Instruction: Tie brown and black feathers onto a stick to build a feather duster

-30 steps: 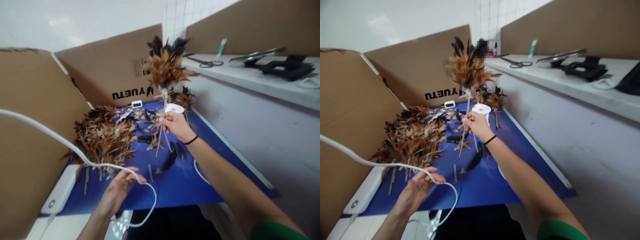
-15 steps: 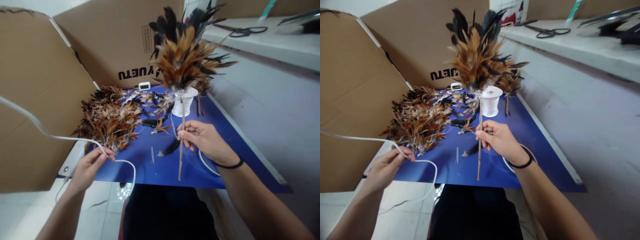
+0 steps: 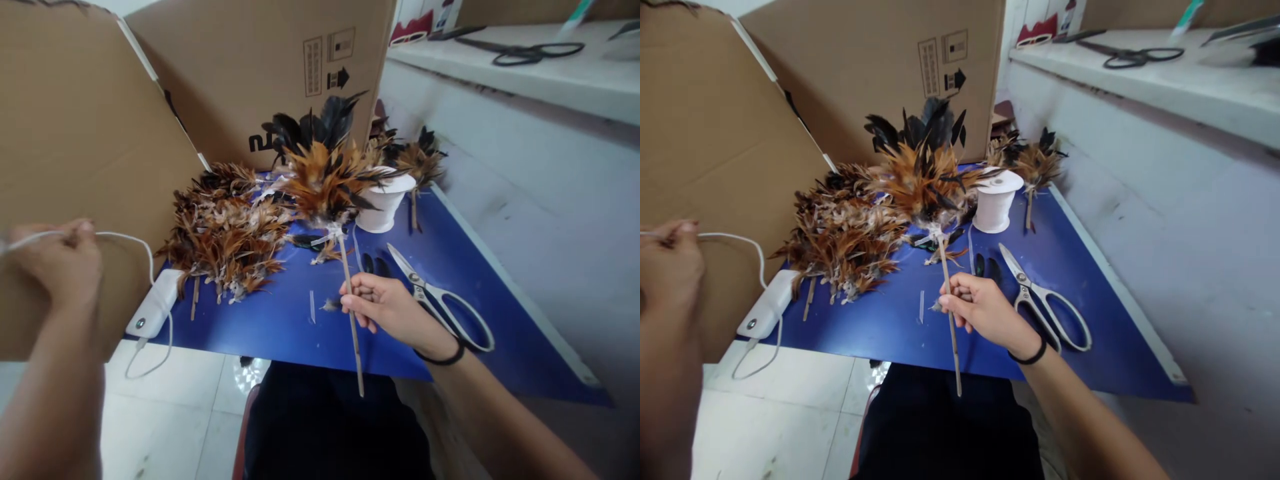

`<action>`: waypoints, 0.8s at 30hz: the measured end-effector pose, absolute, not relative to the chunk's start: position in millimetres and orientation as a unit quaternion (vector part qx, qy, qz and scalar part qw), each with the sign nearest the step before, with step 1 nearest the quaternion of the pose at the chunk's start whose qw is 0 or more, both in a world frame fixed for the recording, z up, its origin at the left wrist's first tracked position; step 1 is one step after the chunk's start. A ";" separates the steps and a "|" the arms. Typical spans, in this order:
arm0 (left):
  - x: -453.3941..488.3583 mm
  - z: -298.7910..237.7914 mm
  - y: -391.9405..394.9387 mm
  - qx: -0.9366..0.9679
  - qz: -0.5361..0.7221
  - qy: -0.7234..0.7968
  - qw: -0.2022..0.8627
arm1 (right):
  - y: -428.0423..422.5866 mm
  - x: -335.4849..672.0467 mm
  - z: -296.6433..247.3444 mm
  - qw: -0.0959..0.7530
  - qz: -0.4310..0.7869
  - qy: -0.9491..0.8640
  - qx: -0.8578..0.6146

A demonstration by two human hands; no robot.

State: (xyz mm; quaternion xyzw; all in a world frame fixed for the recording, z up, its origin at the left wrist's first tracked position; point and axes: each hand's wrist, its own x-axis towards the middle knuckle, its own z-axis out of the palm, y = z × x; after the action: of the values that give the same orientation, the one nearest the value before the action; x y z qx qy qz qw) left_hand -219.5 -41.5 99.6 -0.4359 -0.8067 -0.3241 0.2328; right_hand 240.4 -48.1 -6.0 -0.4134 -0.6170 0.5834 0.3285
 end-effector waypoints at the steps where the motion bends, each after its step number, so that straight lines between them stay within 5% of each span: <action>1: -224.1 93.6 -34.8 -0.431 -0.313 -0.798 0.282 | -48.6 239.2 -8.1 0.322 0.586 -0.619 -0.412; 18: -166.3 -0.9 -25.7 -0.530 -0.251 -0.797 0.145 | -64.6 226.6 -21.8 0.280 0.613 -0.586 -0.449; 21: -148.5 1.7 -50.0 -0.520 -0.215 -0.810 0.164 | -68.7 225.3 -23.7 0.278 0.602 -0.583 -0.469; 24: -111.1 3.2 -80.8 -0.477 -0.318 -0.785 0.233 | -72.3 222.1 -25.5 0.284 0.582 -0.587 -0.486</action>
State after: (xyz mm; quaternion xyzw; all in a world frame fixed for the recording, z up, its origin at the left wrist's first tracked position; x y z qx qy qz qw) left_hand -111.1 -80.8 3.2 -0.4775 -0.7853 -0.3180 0.2328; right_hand 222.1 -72.3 -25.5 -0.4860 -0.5869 0.5822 0.2836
